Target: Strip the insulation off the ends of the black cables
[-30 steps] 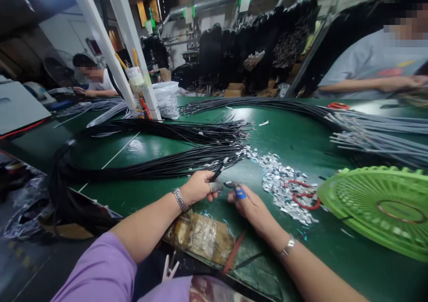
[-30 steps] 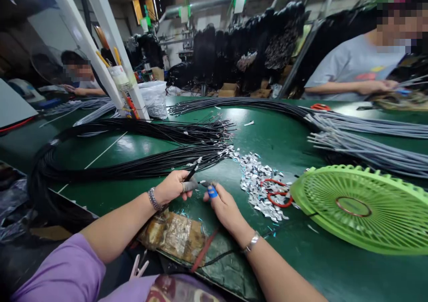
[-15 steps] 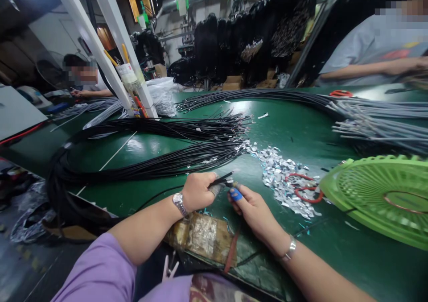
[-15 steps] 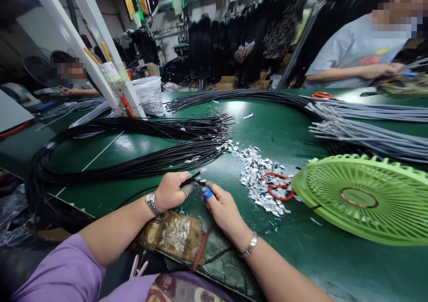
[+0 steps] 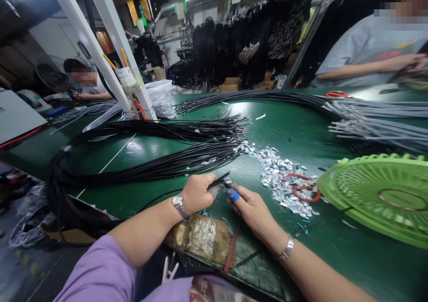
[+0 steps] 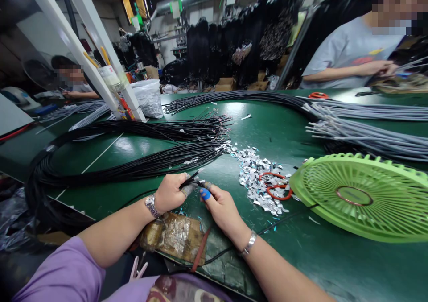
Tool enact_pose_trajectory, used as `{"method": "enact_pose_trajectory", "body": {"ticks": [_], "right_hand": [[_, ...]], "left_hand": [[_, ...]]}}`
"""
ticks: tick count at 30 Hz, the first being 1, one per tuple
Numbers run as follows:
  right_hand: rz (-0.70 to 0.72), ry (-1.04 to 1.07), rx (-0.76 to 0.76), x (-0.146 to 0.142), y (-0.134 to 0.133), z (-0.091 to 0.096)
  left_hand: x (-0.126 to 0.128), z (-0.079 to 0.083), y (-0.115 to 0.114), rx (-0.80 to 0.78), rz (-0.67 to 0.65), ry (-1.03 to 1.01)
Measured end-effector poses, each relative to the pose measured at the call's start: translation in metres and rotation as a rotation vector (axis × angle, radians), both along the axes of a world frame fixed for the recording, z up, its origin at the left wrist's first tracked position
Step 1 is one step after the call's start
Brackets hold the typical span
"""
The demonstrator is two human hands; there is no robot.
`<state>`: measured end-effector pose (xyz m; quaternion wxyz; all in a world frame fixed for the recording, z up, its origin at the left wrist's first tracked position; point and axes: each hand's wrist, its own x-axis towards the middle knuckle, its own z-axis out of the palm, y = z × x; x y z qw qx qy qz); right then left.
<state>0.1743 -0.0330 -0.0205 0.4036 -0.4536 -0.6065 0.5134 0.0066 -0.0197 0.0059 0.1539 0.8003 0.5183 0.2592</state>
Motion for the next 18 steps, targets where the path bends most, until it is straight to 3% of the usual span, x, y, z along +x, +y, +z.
{"method": "enact_pose_trajectory", "body": {"ticks": [11, 14, 18], "right_hand": [[-0.009, -0.03, 0.017, 0.0032, 0.0038, -0.0002], [0.002, -0.051, 0.05, 0.0041, 0.0037, 0.0021], [0.011, -0.081, 0.121, 0.0048, 0.0042, 0.0042]], "left_hand": [[0.0009, 0.0008, 0.0026, -0.071, 0.0, -0.139], [-0.0009, 0.002, 0.0046, -0.205, -0.036, -0.245], [-0.0019, 0.004, 0.0074, -0.497, -0.049, -0.429]]}}
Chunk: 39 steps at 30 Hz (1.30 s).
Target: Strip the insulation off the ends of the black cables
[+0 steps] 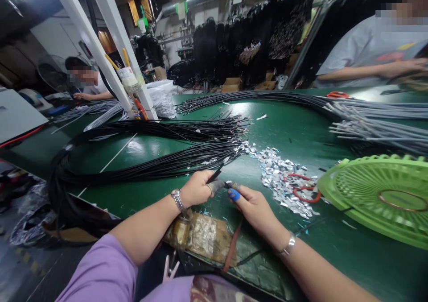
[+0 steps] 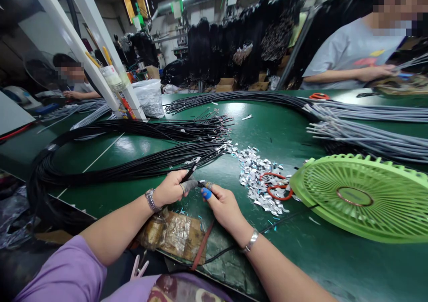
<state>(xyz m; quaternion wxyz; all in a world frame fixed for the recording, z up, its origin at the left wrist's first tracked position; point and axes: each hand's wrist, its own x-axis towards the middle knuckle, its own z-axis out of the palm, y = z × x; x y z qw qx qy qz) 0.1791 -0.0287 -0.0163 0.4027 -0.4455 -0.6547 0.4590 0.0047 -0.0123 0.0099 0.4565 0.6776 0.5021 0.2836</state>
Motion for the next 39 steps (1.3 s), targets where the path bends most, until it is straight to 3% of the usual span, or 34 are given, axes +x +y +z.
{"method": "enact_pose_trajectory", "body": {"ticks": [4, 9, 16, 21, 25, 30, 35, 37, 39], "right_hand": [[-0.001, -0.038, 0.047, 0.001, 0.001, 0.0], [0.026, -0.082, 0.104, 0.004, 0.004, -0.002], [-0.122, -0.158, 0.25, 0.011, 0.009, -0.007], [-0.015, -0.223, 0.43, 0.014, 0.01, -0.006], [0.025, -0.276, 0.429, 0.015, 0.011, -0.006], [0.024, -0.314, 0.264, 0.012, 0.015, -0.006], [0.131, -0.101, -0.138, 0.01, 0.015, -0.002], [0.196, 0.029, -0.321, 0.01, 0.013, -0.001], [0.246, 0.17, -0.449, 0.009, 0.011, 0.001]], "left_hand": [[0.0, 0.003, 0.002, -0.247, 0.0, -0.123], [-0.002, 0.006, 0.006, -0.406, -0.031, -0.219], [-0.004, 0.006, 0.009, -0.461, -0.077, -0.273], [-0.003, 0.004, 0.008, -0.476, -0.081, -0.232], [-0.002, 0.001, 0.008, -0.444, -0.091, -0.138], [-0.003, -0.002, 0.004, -0.197, -0.124, 0.12], [-0.009, -0.002, 0.003, 0.222, -0.291, 0.274], [-0.01, -0.002, 0.003, 0.211, -0.344, 0.225], [-0.01, -0.003, 0.004, 0.092, -0.358, 0.113]]}}
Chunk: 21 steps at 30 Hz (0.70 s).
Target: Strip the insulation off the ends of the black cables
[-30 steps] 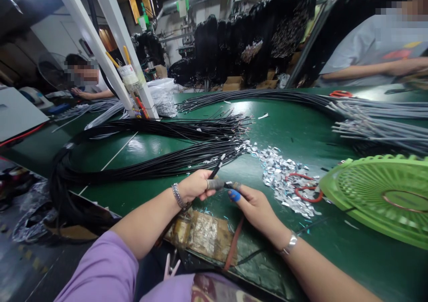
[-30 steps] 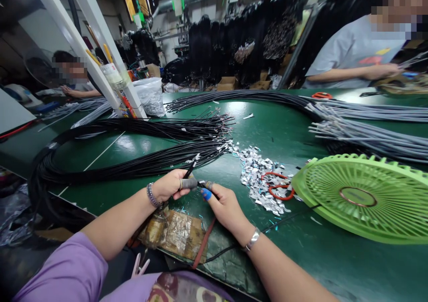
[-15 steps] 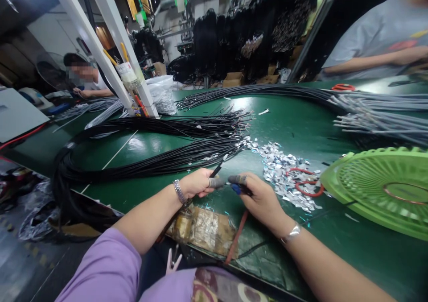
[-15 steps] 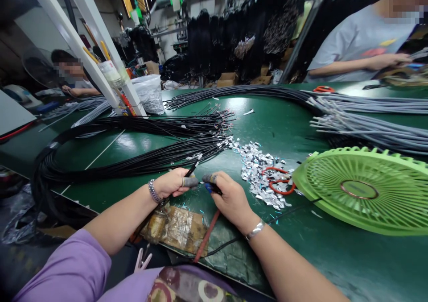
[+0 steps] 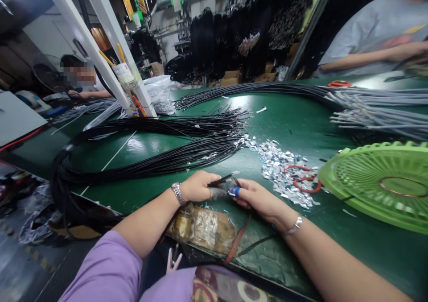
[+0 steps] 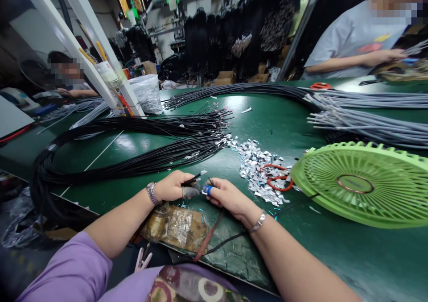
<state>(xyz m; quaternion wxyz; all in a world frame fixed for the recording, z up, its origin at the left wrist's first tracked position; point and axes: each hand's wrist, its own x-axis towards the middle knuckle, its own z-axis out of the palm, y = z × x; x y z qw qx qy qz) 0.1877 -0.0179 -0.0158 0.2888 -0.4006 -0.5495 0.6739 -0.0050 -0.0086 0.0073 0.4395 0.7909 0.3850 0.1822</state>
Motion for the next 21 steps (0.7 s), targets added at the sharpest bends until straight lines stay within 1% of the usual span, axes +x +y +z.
{"method": "enact_pose_trajectory", "body": {"ticks": [2, 3, 4, 6, 9, 11, 14, 18, 20, 21], "right_hand": [[-0.015, 0.127, -0.081, -0.002, -0.002, 0.001], [-0.042, 0.182, -0.109, -0.004, -0.003, 0.001], [-0.074, 0.227, -0.136, -0.006, -0.004, 0.001], [-0.146, 0.281, -0.181, -0.01, -0.005, 0.0], [-0.213, 0.295, -0.215, -0.014, -0.007, -0.001], [-0.236, 0.292, -0.221, -0.015, -0.007, -0.001], [-0.261, 0.284, -0.23, -0.016, -0.008, -0.002], [-0.248, 0.284, -0.252, -0.016, -0.009, -0.001], [-0.216, 0.286, -0.241, -0.014, -0.01, 0.001], [-0.214, 0.292, -0.229, -0.013, -0.009, 0.001]], "left_hand": [[0.002, -0.001, 0.0, -0.116, 0.064, -0.067], [0.003, -0.002, 0.0, -0.129, 0.111, -0.081], [0.005, -0.002, -0.001, -0.104, 0.157, -0.08], [0.008, -0.004, -0.002, 0.041, 0.233, -0.035], [0.013, -0.005, -0.003, 0.307, 0.31, 0.131], [0.015, -0.004, -0.005, 0.408, 0.33, 0.263], [0.018, -0.001, -0.009, 0.473, 0.305, 0.426], [0.017, 0.002, -0.011, 0.496, 0.285, 0.568], [0.016, 0.002, -0.009, 0.472, 0.313, 0.579], [0.015, 0.001, -0.007, 0.448, 0.334, 0.55]]}}
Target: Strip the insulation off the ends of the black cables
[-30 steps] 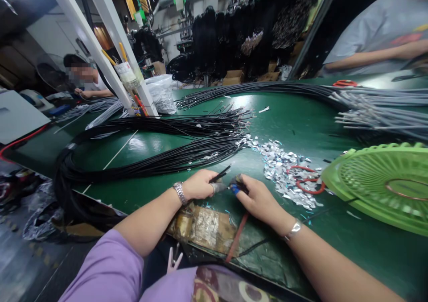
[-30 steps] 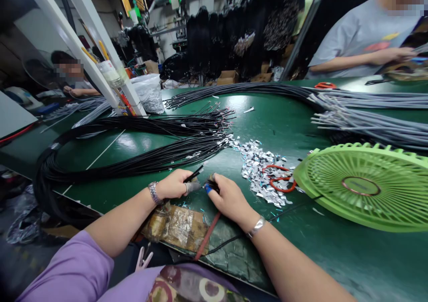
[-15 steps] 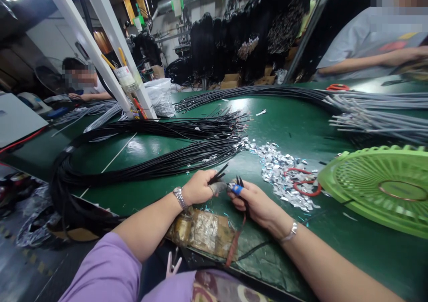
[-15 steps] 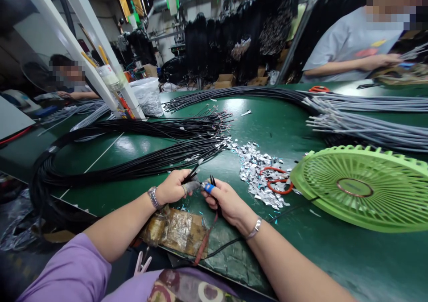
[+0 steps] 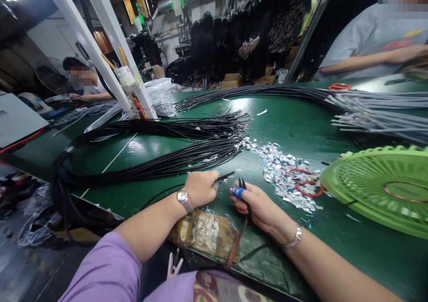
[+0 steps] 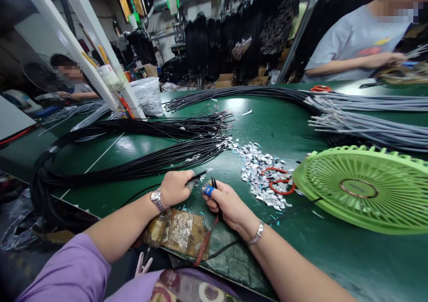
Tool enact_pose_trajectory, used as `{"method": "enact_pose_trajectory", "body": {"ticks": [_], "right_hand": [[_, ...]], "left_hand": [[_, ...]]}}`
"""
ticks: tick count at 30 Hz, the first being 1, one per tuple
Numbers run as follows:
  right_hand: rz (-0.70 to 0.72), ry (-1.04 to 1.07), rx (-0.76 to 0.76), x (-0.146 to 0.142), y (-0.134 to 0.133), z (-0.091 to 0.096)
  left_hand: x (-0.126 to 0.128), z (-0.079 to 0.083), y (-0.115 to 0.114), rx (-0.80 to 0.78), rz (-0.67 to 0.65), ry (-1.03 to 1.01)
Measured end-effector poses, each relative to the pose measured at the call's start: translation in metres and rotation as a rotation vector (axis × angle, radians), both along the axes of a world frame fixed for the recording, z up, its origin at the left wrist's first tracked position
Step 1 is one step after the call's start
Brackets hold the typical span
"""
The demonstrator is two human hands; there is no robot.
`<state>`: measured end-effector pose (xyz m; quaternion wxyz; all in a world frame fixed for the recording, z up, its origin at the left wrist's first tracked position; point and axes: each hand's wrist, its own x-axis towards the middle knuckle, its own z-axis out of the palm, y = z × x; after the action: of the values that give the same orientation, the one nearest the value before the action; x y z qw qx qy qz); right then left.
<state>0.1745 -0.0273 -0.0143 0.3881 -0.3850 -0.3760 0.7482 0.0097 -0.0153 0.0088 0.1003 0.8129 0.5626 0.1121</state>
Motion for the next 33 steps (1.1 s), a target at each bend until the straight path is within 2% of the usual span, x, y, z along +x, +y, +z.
{"method": "enact_pose_trajectory", "body": {"ticks": [3, 5, 7, 9, 12, 15, 18, 20, 23, 26, 29, 31, 33], "right_hand": [[-0.1, 0.033, 0.023, 0.005, 0.005, 0.0], [-0.196, 0.024, 0.037, 0.009, 0.011, -0.003], [-0.272, -0.063, 0.095, 0.011, 0.015, -0.007], [-0.32, -0.231, 0.248, 0.012, 0.017, -0.011], [-0.348, -0.519, 0.585, 0.012, 0.014, -0.013], [-0.346, -0.703, 0.857, 0.014, 0.008, -0.012], [-0.312, -0.79, 1.041, 0.014, 0.006, -0.01], [-0.289, -0.817, 1.102, 0.014, 0.006, -0.01], [-0.239, -0.769, 1.035, 0.013, 0.008, -0.008], [-0.232, -0.537, 0.762, 0.011, 0.008, -0.004], [-0.299, -0.285, 0.447, 0.01, 0.009, 0.001], [-0.371, -0.185, 0.3, 0.012, 0.012, 0.001], [-0.43, -0.141, 0.216, 0.013, 0.015, -0.001]], "left_hand": [[-0.002, -0.003, 0.006, -0.095, 0.039, -0.27], [-0.002, -0.005, 0.008, -0.235, 0.073, -0.494], [-0.001, -0.005, 0.008, -0.388, 0.112, -0.655], [0.0, -0.004, 0.008, -0.478, 0.128, -0.742], [0.0, -0.003, 0.007, -0.509, 0.119, -0.777], [-0.001, -0.004, 0.007, -0.475, 0.088, -0.731], [-0.002, -0.007, 0.006, -0.393, 0.009, -0.655], [-0.001, -0.008, 0.005, -0.336, -0.034, -0.586], [-0.001, -0.007, 0.003, -0.269, -0.094, -0.465], [-0.001, -0.007, 0.003, -0.197, -0.124, -0.327], [-0.001, -0.007, 0.006, -0.163, -0.067, -0.248], [-0.001, -0.006, 0.008, -0.293, -0.002, -0.363], [-0.001, -0.004, 0.008, -0.495, 0.067, -0.589]]}}
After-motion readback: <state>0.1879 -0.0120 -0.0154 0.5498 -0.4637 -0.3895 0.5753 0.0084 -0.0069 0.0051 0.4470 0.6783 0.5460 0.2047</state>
